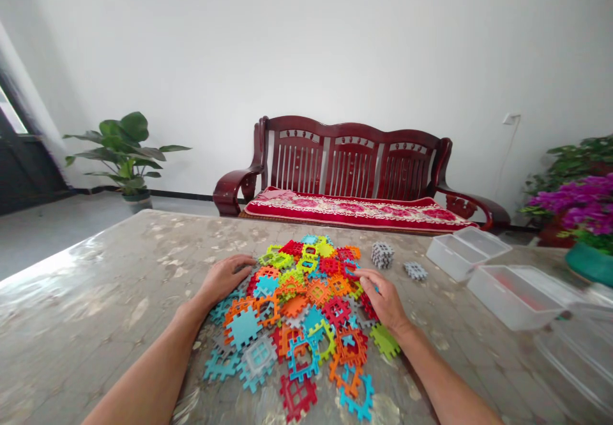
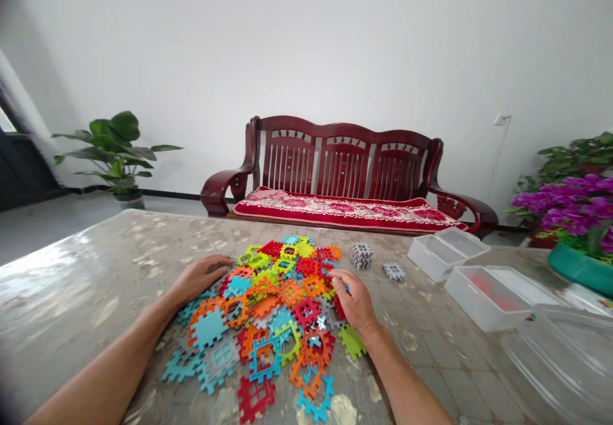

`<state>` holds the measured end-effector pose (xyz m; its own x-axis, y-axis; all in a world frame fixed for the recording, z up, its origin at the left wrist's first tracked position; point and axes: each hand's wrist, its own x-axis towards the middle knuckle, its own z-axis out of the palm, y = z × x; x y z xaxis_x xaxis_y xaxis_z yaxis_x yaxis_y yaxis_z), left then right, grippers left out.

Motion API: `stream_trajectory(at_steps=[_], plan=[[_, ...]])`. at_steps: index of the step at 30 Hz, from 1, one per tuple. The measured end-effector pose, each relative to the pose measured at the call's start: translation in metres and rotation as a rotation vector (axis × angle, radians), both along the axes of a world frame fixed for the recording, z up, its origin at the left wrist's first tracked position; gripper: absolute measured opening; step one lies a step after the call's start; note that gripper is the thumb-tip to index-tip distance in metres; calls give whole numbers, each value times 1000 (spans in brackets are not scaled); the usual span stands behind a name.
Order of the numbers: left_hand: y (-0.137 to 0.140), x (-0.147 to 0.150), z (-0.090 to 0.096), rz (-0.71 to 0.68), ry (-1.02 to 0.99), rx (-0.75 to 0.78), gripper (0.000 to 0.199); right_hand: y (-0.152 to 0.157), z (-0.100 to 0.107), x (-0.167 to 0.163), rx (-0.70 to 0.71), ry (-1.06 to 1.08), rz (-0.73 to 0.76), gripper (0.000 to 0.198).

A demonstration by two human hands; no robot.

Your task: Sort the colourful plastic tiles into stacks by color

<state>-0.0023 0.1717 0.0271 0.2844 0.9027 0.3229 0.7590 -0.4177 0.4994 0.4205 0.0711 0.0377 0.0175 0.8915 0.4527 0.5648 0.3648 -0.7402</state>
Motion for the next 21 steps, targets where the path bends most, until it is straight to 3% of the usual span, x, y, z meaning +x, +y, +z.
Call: stream_trajectory(at_steps=[7, 14, 21], plan=[[-2, 5, 6, -10, -19, -15, 37, -10, 17, -22, 78, -271, 24, 25], [-5, 8, 8, 7, -122, -24, 34, -19, 32, -57, 11, -459, 102, 37], [-9, 12, 15, 48, -163, -85, 34, -15, 28, -76, -49, -492, 104, 48]])
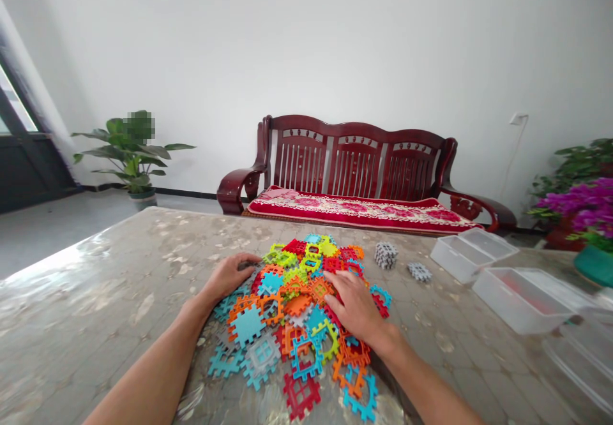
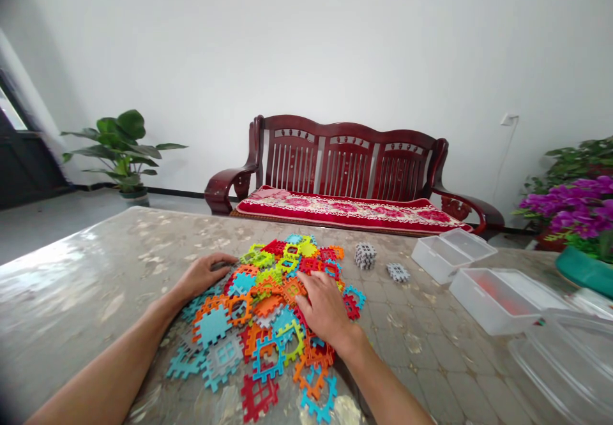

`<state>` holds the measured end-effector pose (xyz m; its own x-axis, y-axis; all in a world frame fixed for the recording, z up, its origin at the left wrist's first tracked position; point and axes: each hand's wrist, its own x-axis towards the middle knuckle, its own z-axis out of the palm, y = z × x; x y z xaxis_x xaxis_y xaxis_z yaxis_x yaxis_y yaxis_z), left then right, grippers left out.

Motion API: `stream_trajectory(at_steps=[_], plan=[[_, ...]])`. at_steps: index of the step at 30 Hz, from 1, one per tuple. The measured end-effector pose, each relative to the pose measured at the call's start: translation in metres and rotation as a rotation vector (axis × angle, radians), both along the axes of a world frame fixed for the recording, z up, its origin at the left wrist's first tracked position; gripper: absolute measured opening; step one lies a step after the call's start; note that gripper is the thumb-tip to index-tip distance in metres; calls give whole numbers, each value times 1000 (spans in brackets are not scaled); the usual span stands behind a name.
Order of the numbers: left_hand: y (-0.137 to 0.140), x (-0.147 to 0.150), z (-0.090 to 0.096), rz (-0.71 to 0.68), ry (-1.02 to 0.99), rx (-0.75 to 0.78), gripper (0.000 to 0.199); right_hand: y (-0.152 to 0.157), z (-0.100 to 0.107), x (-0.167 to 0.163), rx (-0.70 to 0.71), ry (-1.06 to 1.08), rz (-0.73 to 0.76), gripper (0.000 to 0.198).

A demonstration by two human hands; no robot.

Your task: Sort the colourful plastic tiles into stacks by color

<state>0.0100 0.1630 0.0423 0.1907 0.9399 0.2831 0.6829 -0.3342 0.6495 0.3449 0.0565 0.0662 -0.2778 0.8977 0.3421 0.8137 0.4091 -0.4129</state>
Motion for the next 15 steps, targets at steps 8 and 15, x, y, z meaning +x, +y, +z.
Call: stream_trajectory(at_steps=[8, 15], plan=[[0, 1, 0, 3, 25, 18, 35, 4, -3, 1, -28, 191, -49, 53], [5, -3, -7, -2, 42, 11, 38, 11, -6, 17, -158, 476, -127, 37]])
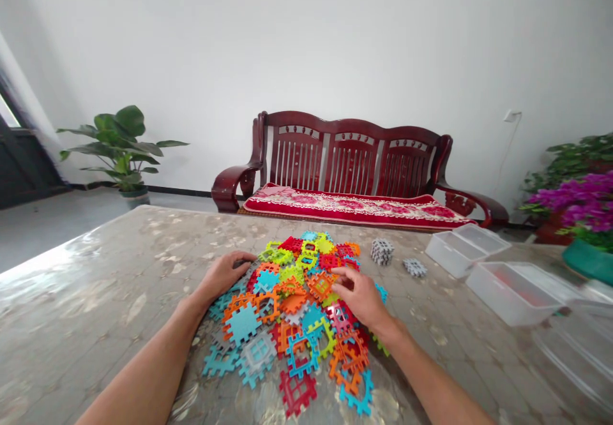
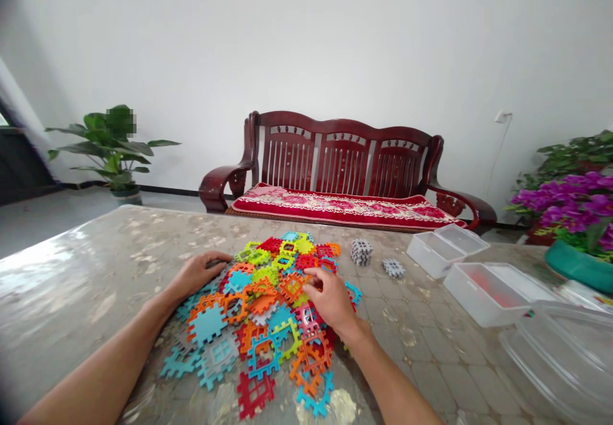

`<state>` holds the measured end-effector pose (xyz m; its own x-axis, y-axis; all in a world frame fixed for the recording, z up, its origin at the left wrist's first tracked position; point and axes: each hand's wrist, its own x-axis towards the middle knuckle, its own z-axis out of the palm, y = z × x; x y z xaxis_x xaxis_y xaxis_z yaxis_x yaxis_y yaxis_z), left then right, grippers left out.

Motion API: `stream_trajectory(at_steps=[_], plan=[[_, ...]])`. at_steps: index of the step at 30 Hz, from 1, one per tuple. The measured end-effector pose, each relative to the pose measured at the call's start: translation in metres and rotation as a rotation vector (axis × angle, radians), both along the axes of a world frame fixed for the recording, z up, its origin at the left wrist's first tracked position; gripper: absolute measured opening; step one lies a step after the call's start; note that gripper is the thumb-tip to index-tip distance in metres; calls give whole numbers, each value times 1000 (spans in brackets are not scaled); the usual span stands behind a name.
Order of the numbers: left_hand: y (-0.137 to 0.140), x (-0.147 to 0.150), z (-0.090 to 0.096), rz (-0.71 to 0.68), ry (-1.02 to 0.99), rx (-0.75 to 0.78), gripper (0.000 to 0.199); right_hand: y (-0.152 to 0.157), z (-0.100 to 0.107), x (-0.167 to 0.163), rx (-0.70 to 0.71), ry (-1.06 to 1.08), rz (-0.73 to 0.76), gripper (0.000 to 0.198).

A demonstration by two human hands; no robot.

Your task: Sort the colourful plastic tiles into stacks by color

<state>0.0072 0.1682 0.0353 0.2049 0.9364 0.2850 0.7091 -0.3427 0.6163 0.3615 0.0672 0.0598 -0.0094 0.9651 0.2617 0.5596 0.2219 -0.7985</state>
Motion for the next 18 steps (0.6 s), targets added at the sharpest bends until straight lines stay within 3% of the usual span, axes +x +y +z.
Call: stream_trajectory(at_steps=[9, 18], plan=[[0, 0, 0, 17, -9, -16, 38, 14, 0, 37, 35, 288, -131, 37], [-2, 2, 5, 28, -11, -22, 38, 18, -10, 49, 98, 262, -234, 36]])
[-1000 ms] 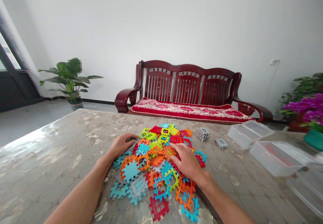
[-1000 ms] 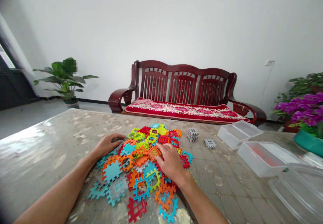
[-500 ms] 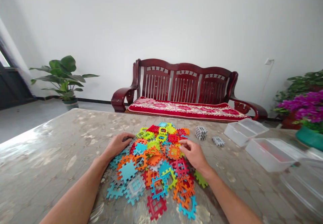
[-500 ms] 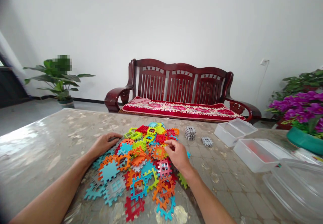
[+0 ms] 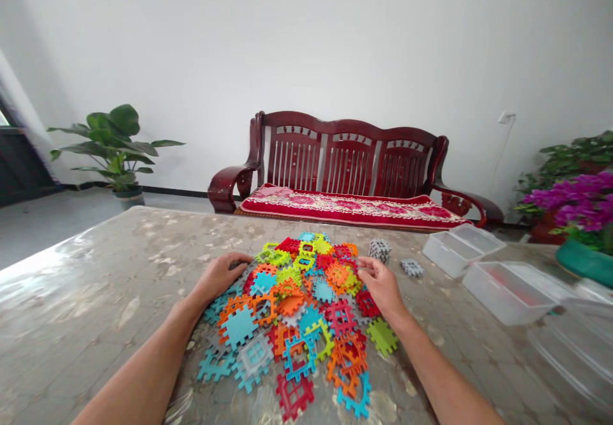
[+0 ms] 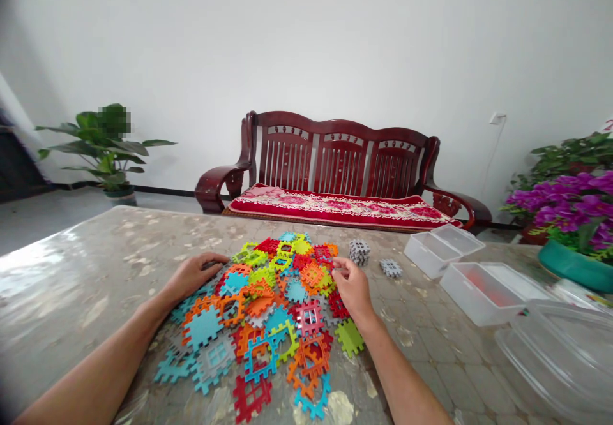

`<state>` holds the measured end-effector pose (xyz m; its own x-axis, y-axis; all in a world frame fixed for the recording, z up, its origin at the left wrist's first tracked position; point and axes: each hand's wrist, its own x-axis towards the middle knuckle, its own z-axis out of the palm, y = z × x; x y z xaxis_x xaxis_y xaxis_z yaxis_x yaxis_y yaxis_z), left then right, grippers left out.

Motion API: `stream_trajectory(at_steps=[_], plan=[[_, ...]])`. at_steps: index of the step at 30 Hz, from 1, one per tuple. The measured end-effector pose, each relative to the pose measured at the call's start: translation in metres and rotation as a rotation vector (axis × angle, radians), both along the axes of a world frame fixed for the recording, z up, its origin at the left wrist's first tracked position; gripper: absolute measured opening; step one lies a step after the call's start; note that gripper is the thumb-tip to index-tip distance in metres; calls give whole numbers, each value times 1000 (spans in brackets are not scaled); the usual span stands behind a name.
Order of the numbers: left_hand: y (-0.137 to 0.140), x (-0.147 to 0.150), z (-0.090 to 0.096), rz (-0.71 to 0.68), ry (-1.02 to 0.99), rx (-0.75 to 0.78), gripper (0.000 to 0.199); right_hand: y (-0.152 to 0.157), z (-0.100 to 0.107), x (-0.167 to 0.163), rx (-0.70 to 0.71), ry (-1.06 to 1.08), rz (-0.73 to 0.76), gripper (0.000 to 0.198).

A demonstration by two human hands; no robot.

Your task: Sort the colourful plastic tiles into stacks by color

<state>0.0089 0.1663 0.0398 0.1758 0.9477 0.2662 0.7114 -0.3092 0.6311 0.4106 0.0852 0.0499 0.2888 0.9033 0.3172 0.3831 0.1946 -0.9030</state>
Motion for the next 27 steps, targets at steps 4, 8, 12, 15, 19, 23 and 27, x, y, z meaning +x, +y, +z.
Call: stream_trajectory(at_steps=[4, 8, 12, 15, 19, 23, 27], plan=[[0, 0, 1, -1, 1, -3, 39, -8, 10, 2, -8, -169, 85, 21], [1, 0, 0, 4, 2, -15, 39, -19, 23, 7, -117, -366, 362, 14], [2, -1, 0, 10, 5, -16, 40, -28, 29, 9, -202, -614, 482, 31], [2, -1, 0, 1, -2, -9, 39, -32, 30, 5, -187, -761, 474, 49], [1, -1, 0, -2, -3, -2, 39, -36, 31, -6, -181, -874, 448, 53], [2, -1, -1, 0, 4, 3, 38, -36, 30, -12, -203, -880, 422, 57], [2, -1, -1, 1, 18, 1, 38, -37, 29, -17, -208, -895, 410, 51]])
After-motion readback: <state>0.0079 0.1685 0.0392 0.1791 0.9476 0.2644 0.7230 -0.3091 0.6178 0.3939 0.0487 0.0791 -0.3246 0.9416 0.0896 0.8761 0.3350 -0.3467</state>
